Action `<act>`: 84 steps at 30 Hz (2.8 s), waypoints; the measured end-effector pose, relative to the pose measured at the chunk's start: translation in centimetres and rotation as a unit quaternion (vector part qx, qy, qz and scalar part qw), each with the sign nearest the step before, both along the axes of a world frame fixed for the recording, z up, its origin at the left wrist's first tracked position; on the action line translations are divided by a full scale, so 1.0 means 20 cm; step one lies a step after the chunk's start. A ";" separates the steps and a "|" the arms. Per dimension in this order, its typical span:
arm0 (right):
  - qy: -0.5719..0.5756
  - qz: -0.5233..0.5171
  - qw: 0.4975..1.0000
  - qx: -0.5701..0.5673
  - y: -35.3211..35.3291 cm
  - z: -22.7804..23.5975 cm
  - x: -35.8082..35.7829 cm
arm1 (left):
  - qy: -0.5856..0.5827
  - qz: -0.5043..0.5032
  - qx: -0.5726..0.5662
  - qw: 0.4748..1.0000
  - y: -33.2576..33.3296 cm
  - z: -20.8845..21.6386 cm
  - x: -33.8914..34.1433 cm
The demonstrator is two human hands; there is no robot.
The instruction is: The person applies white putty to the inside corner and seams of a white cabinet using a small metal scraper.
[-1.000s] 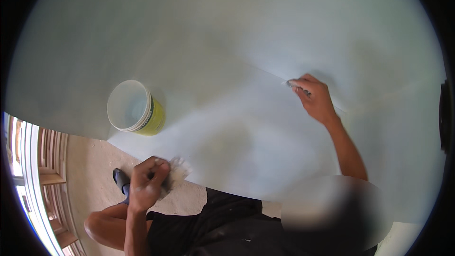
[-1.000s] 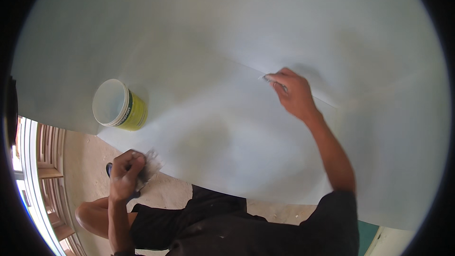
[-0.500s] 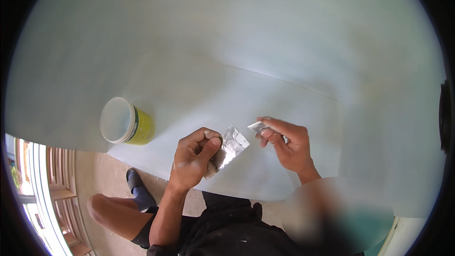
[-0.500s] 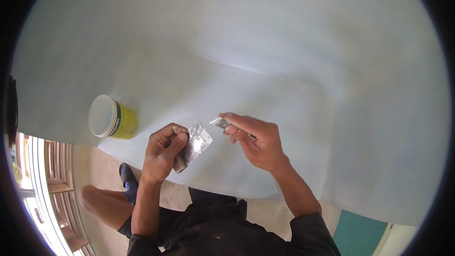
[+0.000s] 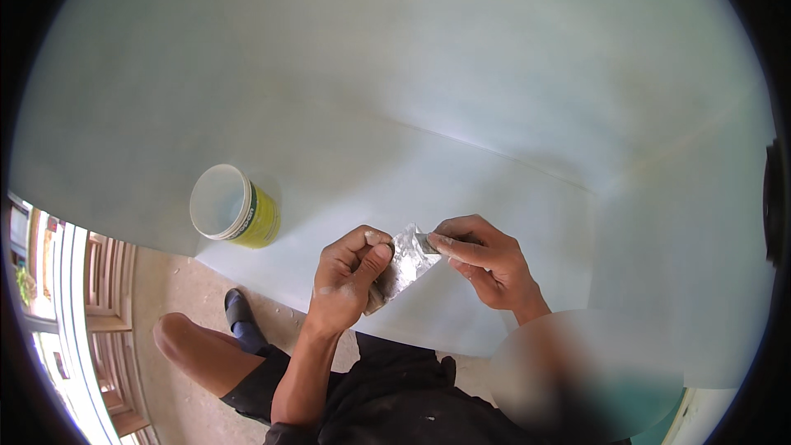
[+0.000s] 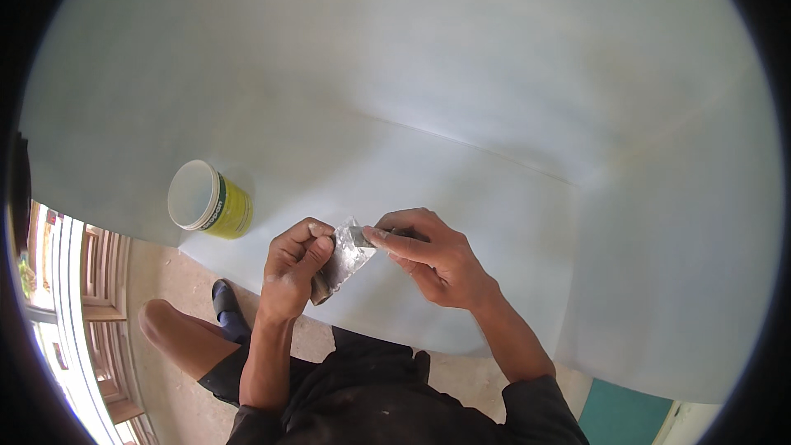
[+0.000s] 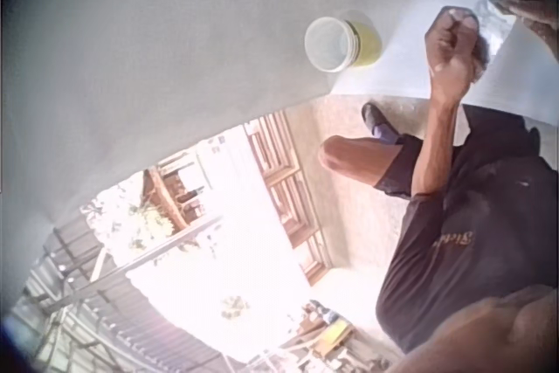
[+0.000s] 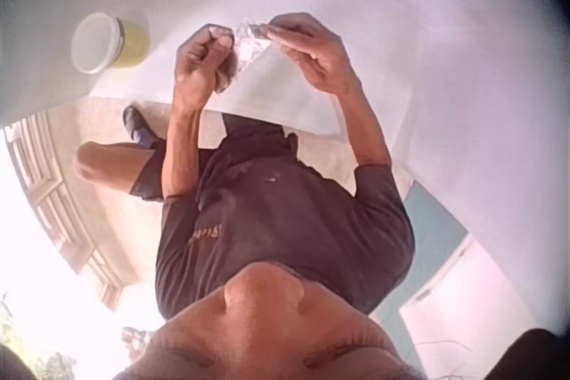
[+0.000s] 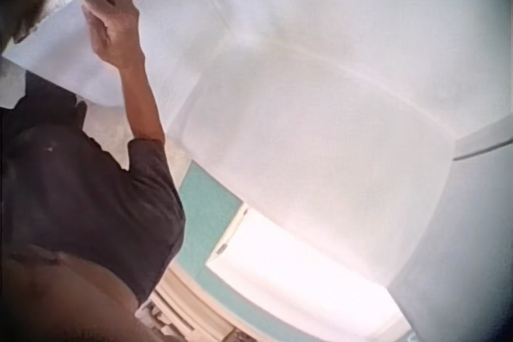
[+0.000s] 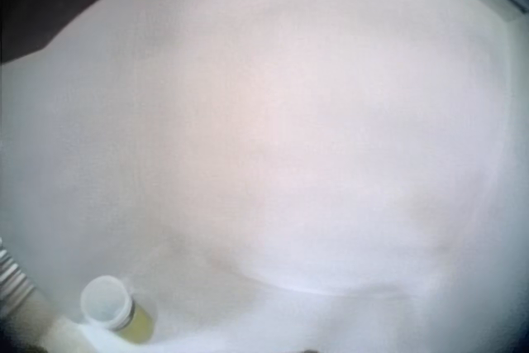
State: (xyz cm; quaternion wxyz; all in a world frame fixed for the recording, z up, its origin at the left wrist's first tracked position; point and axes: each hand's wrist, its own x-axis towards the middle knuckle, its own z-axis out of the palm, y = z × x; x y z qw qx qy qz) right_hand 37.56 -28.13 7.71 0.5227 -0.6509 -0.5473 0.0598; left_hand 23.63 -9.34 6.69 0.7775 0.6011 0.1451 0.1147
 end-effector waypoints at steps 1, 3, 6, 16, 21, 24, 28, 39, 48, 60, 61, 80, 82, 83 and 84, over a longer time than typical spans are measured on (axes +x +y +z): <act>-0.017 0.001 1.000 -0.012 0.00 0.00 0.01 | 0.002 0.004 0.021 1.000 0.01 0.01 0.00; -0.050 0.003 0.998 -0.036 -0.02 0.00 0.03 | -0.011 0.010 0.052 0.999 0.02 -0.01 0.00; -0.087 -0.011 0.992 -0.092 -0.08 -0.02 0.07 | 0.001 0.022 0.050 0.999 0.03 0.00 0.00; 0.272 -0.144 0.950 -0.052 -0.03 0.09 0.04 | -0.052 0.155 0.133 0.977 0.09 -0.03 0.01; 0.359 -0.147 0.921 -0.009 0.11 0.02 -0.20 | -0.043 0.249 0.135 0.958 0.01 -0.06 0.03; 0.392 -0.138 0.909 0.030 0.21 -0.02 -0.25 | -0.040 0.284 0.166 0.943 -0.01 -0.07 0.02; 0.405 -0.114 0.907 0.035 0.26 -0.05 -0.29 | -0.036 0.315 0.183 0.930 -0.04 -0.05 0.01; 0.393 -0.161 0.905 0.001 0.26 -0.06 -0.28 | -0.015 0.304 0.295 0.906 -0.04 0.01 -0.05; 0.306 -0.126 0.940 -0.077 0.24 -0.07 -0.16 | -0.034 0.277 0.380 0.882 0.00 -0.03 -0.07; 0.344 -0.080 0.931 -0.096 0.25 -0.04 -0.12 | -0.002 0.220 0.454 0.863 -0.02 -0.04 -0.07; 0.336 -0.081 0.934 -0.090 0.25 -0.02 -0.11 | -0.006 0.208 0.456 0.865 -0.03 -0.05 -0.07; -0.201 -0.025 0.966 -0.163 0.09 -0.04 0.13 | 0.039 0.102 0.064 0.992 0.05 -0.12 -0.12; -0.266 -0.052 0.942 -0.197 0.06 -0.05 0.16 | 0.036 0.121 0.085 0.988 0.04 -0.12 -0.14; -0.252 -0.056 0.946 -0.198 0.06 -0.04 0.16 | 0.033 0.126 0.105 0.986 0.04 -0.13 -0.14; -0.239 -0.059 0.949 -0.196 0.06 -0.01 0.15 | 0.029 0.133 0.126 0.983 0.05 -0.14 -0.14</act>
